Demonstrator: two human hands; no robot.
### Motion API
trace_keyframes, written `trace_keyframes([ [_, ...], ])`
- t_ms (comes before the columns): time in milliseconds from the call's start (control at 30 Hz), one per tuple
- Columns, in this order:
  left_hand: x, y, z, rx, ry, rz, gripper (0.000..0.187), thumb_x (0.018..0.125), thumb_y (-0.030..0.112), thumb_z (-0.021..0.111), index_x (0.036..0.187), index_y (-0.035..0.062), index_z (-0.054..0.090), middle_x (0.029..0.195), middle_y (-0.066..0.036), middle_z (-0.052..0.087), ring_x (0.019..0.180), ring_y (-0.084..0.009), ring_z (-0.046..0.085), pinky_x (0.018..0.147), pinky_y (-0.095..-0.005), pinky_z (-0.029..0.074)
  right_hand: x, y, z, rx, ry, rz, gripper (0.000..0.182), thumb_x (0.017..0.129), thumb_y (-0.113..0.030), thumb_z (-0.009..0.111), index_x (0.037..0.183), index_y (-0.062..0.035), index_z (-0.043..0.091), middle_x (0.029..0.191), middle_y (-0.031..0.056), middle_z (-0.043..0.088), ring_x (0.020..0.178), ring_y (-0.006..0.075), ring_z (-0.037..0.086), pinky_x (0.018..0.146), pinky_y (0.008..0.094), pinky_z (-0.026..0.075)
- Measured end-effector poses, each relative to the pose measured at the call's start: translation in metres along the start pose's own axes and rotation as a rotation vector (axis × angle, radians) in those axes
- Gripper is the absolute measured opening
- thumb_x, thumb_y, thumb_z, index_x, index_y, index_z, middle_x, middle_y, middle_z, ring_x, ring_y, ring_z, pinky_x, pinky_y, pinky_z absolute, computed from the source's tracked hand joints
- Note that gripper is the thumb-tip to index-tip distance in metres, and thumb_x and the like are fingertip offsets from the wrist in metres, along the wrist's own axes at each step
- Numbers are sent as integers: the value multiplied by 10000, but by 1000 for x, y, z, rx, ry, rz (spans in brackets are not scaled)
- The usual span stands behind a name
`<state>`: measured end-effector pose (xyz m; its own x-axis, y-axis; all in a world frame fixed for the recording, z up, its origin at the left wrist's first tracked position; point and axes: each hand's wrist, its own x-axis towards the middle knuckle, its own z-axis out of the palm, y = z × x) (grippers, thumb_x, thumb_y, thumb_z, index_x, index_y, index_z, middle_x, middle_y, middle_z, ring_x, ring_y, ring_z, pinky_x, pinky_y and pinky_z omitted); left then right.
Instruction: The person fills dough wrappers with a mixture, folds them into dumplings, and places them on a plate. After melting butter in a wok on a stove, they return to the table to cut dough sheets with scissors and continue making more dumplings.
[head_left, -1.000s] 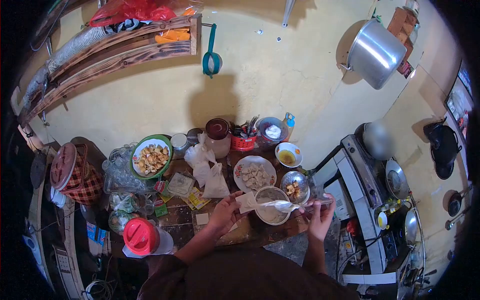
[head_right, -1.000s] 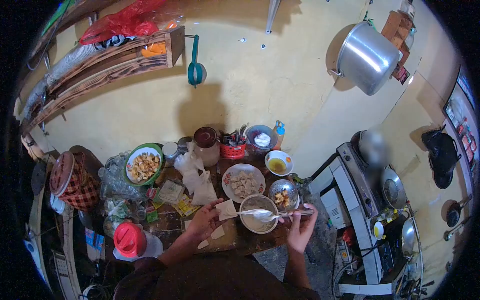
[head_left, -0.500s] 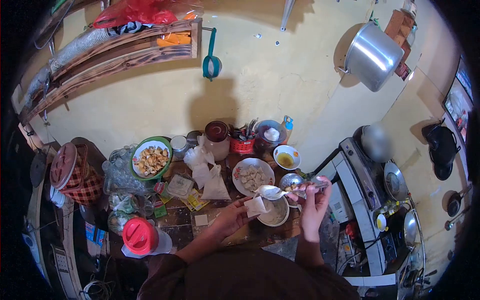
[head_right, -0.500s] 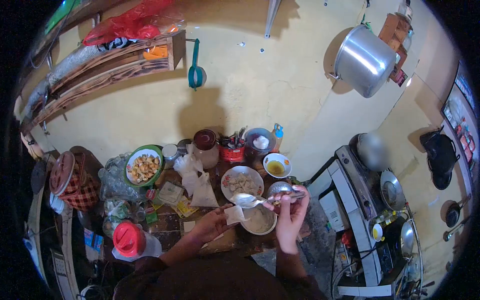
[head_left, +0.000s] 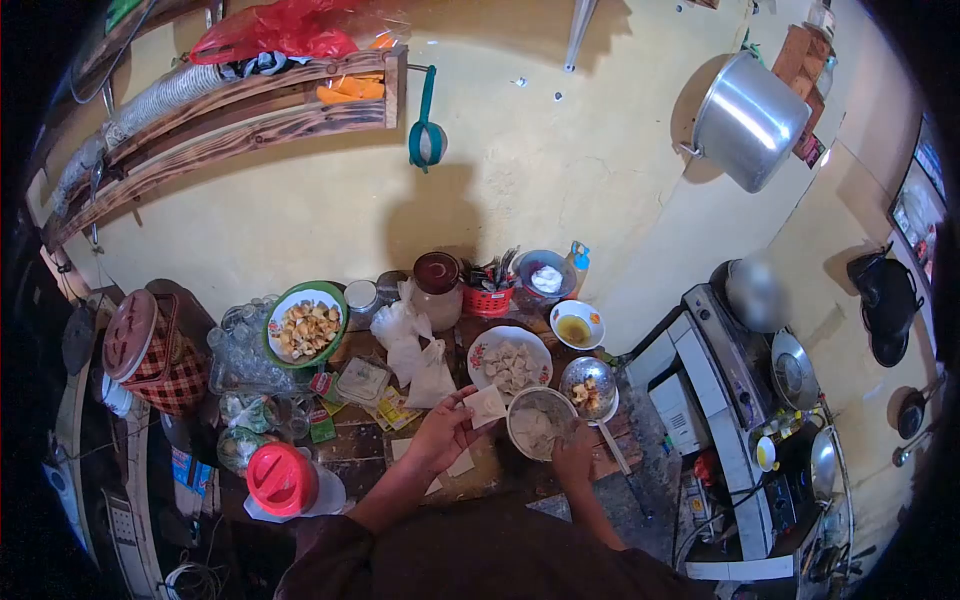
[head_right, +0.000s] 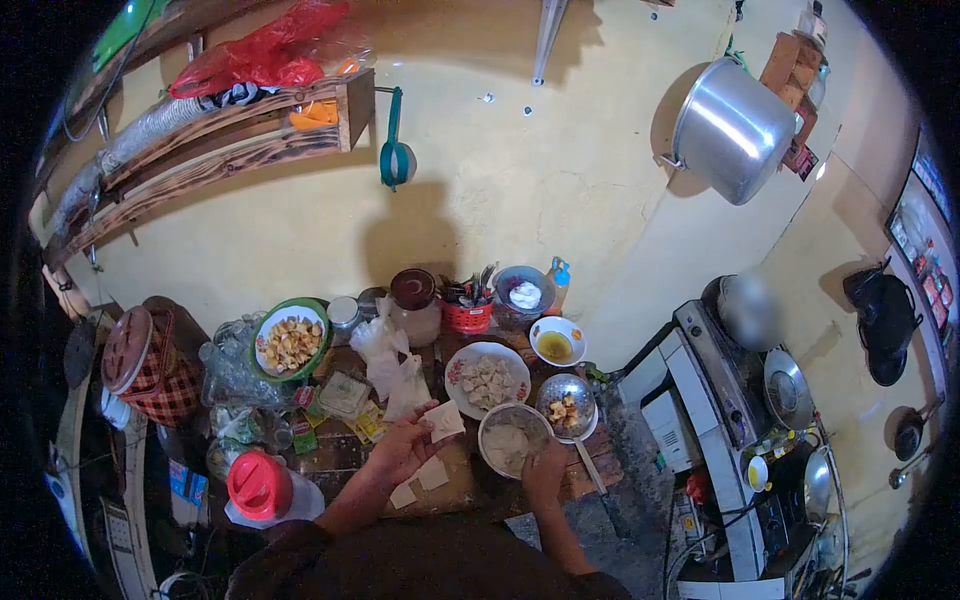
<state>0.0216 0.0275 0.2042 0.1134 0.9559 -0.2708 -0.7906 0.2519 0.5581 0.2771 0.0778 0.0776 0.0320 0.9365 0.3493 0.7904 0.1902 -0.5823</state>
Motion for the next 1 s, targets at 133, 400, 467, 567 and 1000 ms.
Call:
trace_keyframes([
  [133, -3, 0, 6, 35, -5, -2, 389, 877, -22, 363, 1259, 40, 325, 1205, -170, 468, 1074, -292, 525, 925, -406, 462, 7, -74, -56, -84, 167, -115, 466, 727, -72, 588, 1174, -22, 466, 1132, 197, 486, 1162, 385, 352, 992, 473, 247],
  [400, -3, -10, 10, 114, -46, 3, 417, 885, 14, 396, 1286, 61, 295, 1172, -125, 497, 1066, -251, 527, 935, -420, 444, 10, -108, -63, 875, -495, -3, 292, 773, -48, 561, 1061, -48, 609, 1235, 160, 457, 1181, 271, 401, 993, 366, 290],
  [467, -4, -12, 8, 136, -15, 51, 395, 887, -9, 371, 1270, 49, 295, 1174, -150, 482, 1058, -271, 530, 918, -431, 459, 11, -112, -68, 999, -600, 86, 288, 790, -32, 539, 1069, -49, 608, 1259, 150, 444, 1177, 238, 410, 987, 338, 298],
  [567, -3, -13, 7, 191, 18, 114, 380, 888, -35, 342, 1257, 36, 284, 1163, -179, 474, 1049, -291, 535, 899, -444, 475, 13, -116, -76, 1064, -613, 129, 275, 805, -9, 507, 1058, -45, 608, 1262, 134, 434, 1170, 209, 410, 975, 311, 307],
  [1000, -4, -23, 7, 244, 10, 135, 389, 892, -19, 359, 1267, 34, 273, 1126, -175, 507, 1032, -277, 545, 875, -439, 486, 6, -121, -70, 414, -197, -257, 235, 706, -149, 691, 928, -84, 646, 1100, 141, 550, 1091, 325, 455, 951, 427, 325],
])
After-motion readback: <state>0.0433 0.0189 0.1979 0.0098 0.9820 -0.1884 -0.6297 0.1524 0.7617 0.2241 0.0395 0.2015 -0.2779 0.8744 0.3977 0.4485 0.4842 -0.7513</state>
